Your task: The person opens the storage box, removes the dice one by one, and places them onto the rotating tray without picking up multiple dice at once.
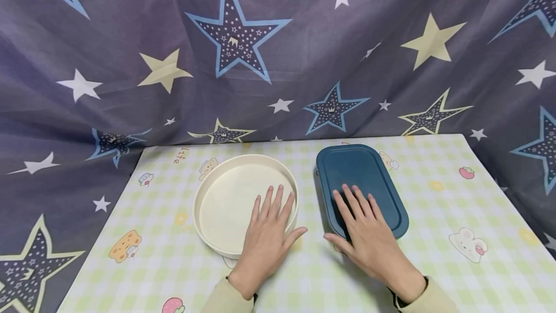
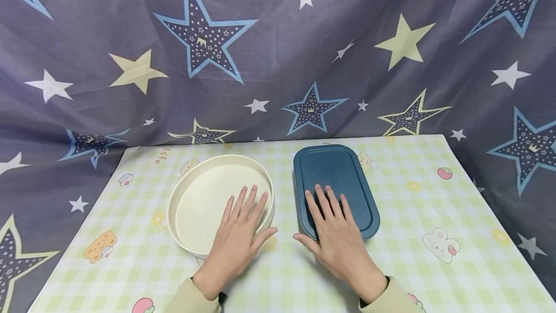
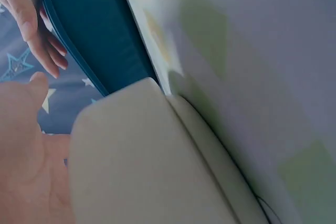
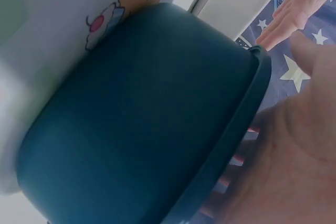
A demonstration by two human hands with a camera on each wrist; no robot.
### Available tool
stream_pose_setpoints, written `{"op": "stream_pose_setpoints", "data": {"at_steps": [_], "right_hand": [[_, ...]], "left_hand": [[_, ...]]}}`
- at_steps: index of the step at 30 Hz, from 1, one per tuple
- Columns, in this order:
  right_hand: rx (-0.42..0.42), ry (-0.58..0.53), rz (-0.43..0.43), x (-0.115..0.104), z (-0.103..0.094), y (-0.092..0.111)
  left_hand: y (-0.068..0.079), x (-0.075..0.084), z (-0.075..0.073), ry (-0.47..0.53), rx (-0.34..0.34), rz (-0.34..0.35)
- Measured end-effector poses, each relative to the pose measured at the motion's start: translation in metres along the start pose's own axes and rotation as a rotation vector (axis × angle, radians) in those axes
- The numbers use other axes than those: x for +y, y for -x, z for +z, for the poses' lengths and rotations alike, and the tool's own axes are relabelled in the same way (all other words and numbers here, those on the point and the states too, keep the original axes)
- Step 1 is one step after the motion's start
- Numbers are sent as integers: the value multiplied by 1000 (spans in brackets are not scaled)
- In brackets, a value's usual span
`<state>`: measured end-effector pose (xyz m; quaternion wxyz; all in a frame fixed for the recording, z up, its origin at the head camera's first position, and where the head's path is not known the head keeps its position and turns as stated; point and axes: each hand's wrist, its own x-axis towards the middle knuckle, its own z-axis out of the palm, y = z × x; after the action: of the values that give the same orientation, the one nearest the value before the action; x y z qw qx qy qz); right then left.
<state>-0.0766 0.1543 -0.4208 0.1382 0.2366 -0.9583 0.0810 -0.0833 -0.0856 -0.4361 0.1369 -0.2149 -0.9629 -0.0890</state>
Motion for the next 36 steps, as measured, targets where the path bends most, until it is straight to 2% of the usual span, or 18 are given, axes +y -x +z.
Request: {"op": "stream_pose_setpoints", "data": {"at_steps": [9, 15, 22, 26, 36], "right_hand": [[-44, -34, 67, 3, -7, 2], [-8, -25, 53, 8, -11, 4], [-3, -12, 47, 13, -15, 6], [-6, -9, 49, 15, -16, 8], [-43, -38, 56, 20, -17, 15]], "left_hand": [[-13, 15, -1, 88, -20, -3], [-19, 22, 2, 153, -17, -4], [-25, 29, 5, 232, -10, -4], [-28, 36, 6, 277, -42, -24], [-33, 56, 5, 481, -76, -100]]}}
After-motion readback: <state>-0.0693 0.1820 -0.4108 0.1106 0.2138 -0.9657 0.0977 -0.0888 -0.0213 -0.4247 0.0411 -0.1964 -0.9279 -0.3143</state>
